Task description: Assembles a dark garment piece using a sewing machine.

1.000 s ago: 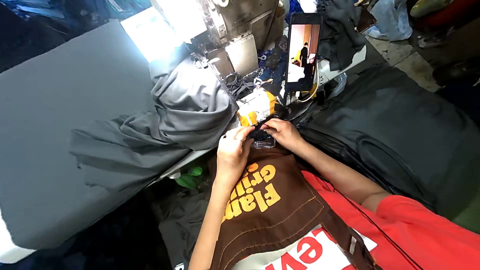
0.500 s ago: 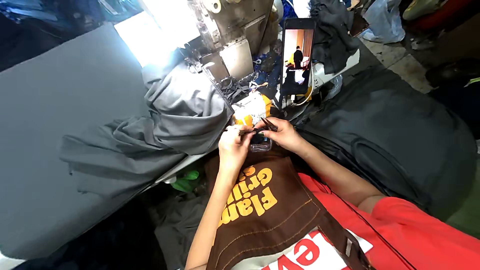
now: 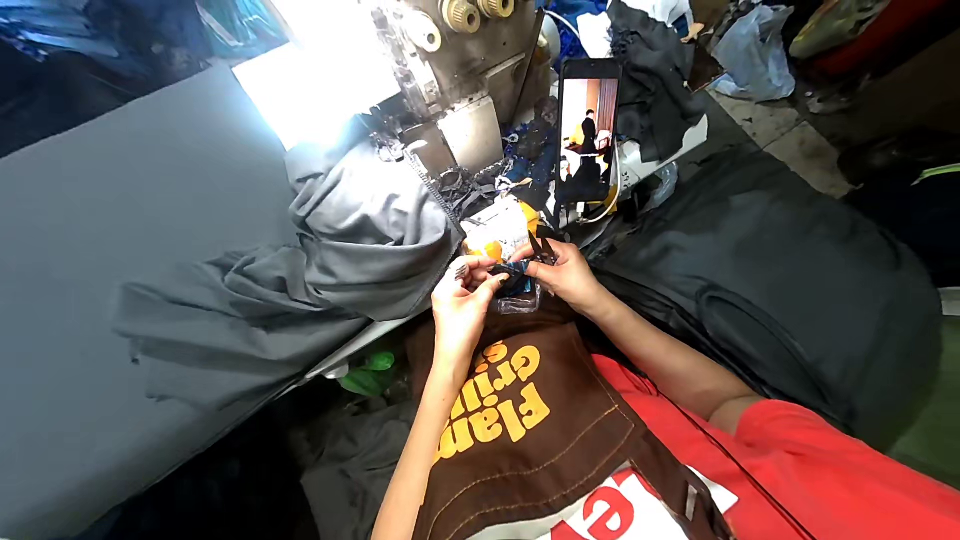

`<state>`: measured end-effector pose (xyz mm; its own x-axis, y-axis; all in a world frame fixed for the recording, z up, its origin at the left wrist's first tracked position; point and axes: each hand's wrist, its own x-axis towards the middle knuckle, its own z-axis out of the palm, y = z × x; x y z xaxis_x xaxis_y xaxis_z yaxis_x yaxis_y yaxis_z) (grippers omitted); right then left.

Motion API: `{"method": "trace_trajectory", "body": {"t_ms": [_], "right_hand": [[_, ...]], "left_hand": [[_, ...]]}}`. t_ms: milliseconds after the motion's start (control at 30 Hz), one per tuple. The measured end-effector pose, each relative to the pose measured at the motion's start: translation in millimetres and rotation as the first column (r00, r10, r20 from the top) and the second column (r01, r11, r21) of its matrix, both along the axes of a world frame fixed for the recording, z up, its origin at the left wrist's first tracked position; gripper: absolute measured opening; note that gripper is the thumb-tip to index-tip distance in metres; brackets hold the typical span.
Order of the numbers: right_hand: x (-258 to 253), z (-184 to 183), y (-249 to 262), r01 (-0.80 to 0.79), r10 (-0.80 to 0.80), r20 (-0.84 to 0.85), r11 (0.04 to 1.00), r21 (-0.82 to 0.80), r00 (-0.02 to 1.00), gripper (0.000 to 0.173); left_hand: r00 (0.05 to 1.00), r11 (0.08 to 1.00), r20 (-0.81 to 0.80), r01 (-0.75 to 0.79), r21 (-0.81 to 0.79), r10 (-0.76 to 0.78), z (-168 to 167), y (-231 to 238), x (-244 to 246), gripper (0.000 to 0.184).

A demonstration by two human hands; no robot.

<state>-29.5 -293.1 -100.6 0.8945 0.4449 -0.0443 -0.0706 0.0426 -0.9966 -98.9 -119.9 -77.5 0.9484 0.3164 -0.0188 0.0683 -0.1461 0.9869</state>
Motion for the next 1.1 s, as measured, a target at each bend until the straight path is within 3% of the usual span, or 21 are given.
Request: {"method": "trace_trajectory", "body": {"t_ms": [167, 233, 300, 400, 533, 667, 767, 933, 1000, 1100], "right_hand": [[0.8, 0.1, 1.9, 0.073, -0.078, -0.062, 0.994, -0.077, 0.995, 0.015], [0.2, 3.2, 3.2, 0.061, -0.069, -0.081, 0.993, -0.098, 0.994, 0.015], [-1.4, 7.4, 4.8, 0.027, -0.036, -0.053, 0.989, -0.148, 0.998, 0.016], [-4.1, 13.7, 6.7, -0.006, -0.002, -0.045, 0.985, -0.173, 0.999, 0.014], [-8.6, 11.9, 2.0, -0.044, 0.032, -0.106, 0.993, -0.109, 0.994, 0.013], [-8.3, 9.3, -1.0, -0.047, 0.048, -0.207, 0.999, 0.009, 0.977, 0.007], [-7.9, 12.2, -1.0, -0.025, 0.031, -0.243, 0.999, 0.027, 0.97, 0.006], [-7.1, 14.5, -2.5, 0.003, 0.007, -0.287, 0.999, 0.034, 0.958, 0.005], [-6.9, 14.4, -2.6, -0.001, 0.018, -0.309, 0.998, 0.055, 0.951, 0.006], [-5.9, 12.8, -2.0, -0.066, 0.087, -0.28, 0.994, 0.082, 0.956, 0.007]], "left_hand": [[0.979, 0.963, 0.138, 0.115, 0.245, -0.152, -3.9, 2.9, -0.7, 0.062], [0.957, 0.926, 0.192, 0.142, 0.349, -0.219, -3.6, 2.5, 1.8, 0.058], [0.959, 0.928, 0.204, 0.115, 0.354, -0.197, -3.4, -0.1, 1.7, 0.039], [0.987, 0.974, 0.151, 0.012, 0.225, -0.047, 0.2, -2.4, 2.6, 0.015], [0.999, 0.999, 0.033, -0.03, -0.013, 0.03, 6.3, 3.1, -0.3, 0.011], [0.999, 0.993, 0.053, -0.004, -0.117, 0.01, 3.5, 6.0, -3.9, 0.019], [0.997, 0.997, 0.073, -0.008, -0.078, 0.014, 1.1, 8.7, -6.6, 0.025], [0.994, 0.997, 0.101, -0.037, -0.067, 0.043, 2.2, 10.7, -8.8, 0.021], [0.996, 0.993, 0.085, 0.0, -0.115, 0.01, 1.1, 11.3, -10.1, 0.023], [0.997, 0.942, -0.003, 0.067, -0.329, -0.072, -0.3, 12.5, -11.7, 0.024]]}}
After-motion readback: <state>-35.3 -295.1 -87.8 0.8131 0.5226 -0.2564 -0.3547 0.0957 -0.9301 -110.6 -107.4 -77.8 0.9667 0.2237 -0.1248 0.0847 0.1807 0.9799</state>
